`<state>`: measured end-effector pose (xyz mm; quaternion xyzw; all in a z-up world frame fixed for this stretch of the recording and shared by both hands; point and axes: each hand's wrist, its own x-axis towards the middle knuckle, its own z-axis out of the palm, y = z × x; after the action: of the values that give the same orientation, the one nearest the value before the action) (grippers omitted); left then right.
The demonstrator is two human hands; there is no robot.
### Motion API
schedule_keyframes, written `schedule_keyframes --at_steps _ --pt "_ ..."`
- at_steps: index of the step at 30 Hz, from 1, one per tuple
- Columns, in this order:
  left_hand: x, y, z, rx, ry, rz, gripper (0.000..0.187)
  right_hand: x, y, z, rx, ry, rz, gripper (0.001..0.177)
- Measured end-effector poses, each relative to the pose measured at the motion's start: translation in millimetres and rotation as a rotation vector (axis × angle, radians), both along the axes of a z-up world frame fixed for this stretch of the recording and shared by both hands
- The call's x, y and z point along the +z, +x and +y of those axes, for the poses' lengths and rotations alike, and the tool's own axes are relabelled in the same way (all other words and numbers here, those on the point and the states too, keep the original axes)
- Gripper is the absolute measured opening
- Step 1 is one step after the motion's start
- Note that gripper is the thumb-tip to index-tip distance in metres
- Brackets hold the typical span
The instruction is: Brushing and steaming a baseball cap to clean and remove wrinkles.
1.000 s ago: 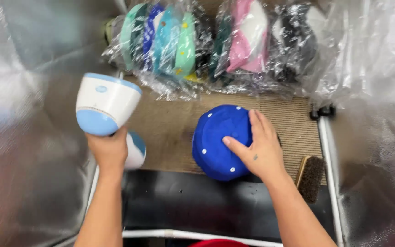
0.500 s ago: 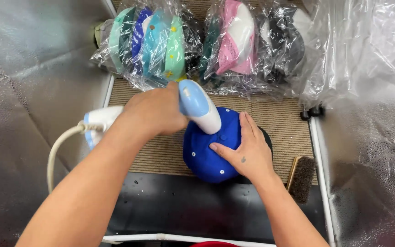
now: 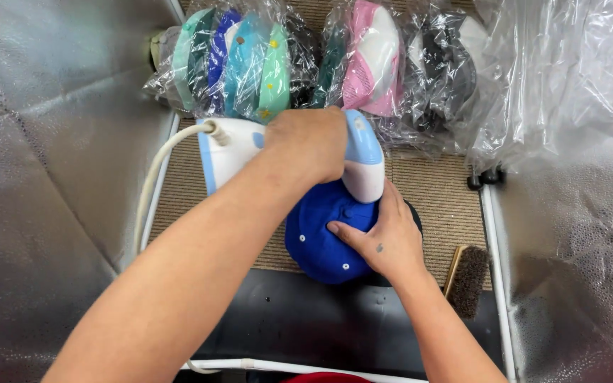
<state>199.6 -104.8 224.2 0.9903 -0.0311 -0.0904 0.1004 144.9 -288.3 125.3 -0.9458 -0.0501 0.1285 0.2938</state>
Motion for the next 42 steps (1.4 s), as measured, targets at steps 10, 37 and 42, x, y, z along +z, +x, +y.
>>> schedule_keyframes --at_steps 10,37,42 --pt "-10 9 8 -0.068 0.163 -0.021 0.016 -3 -1 -10 0.0 0.045 0.006 0.127" --pt "-23 29 2 -0.034 0.271 0.019 0.013 -2 6 -9 0.011 0.037 0.082 0.125" --pt "-30 24 10 0.064 0.265 0.042 0.016 -4 6 -11 0.016 0.031 0.084 0.124"
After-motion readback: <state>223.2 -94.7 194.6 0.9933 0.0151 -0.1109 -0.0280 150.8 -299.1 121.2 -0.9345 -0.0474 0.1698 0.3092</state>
